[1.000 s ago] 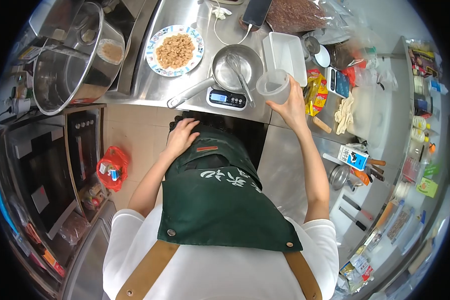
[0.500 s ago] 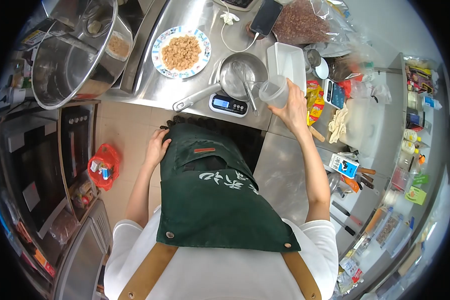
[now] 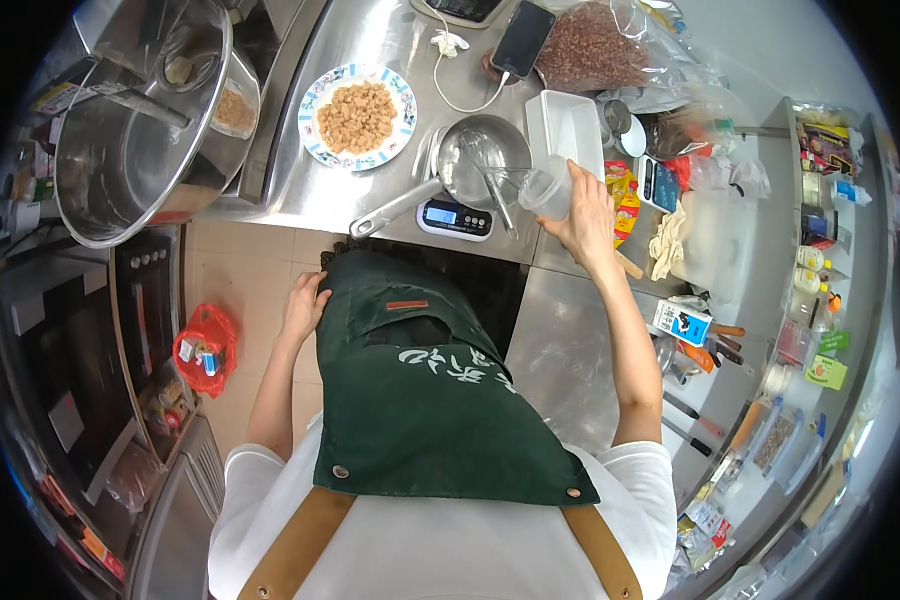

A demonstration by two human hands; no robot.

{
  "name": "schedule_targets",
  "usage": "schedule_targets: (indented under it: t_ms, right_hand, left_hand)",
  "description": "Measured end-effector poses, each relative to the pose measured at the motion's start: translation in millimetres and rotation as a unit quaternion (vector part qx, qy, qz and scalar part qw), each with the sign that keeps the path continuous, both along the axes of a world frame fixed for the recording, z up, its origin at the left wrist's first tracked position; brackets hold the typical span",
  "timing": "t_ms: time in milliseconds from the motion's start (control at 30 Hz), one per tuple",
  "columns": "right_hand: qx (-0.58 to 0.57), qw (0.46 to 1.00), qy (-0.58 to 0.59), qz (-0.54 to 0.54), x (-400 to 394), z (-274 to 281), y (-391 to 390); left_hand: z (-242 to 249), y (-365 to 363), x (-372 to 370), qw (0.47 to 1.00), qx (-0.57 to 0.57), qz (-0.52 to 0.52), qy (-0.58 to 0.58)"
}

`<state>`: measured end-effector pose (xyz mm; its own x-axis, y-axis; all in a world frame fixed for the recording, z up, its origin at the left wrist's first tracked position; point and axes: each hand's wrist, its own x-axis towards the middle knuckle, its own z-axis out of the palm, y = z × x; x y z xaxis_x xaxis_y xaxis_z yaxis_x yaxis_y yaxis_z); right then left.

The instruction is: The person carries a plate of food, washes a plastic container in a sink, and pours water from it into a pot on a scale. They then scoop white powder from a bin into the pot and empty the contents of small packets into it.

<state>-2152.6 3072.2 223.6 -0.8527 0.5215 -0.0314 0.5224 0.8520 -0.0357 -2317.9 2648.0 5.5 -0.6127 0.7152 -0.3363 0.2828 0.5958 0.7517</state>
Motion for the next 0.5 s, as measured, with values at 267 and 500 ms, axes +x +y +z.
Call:
schedule_targets:
  t_ms: [267,500]
  right_hand:
    - [0.029,0.999,-0.043,0.017,-16.4,7.6,-5.6]
    - [0.103,0.986,-0.114,0.068,-39.1,16.3,-11.7]
  left_hand:
    - [-7.7,-19.3,-17.2,0.999,-0.035,-0.002,-0.01]
    - [-18.1,-29.8,-36.5,0.998,-0.057,-0.023,-0.009]
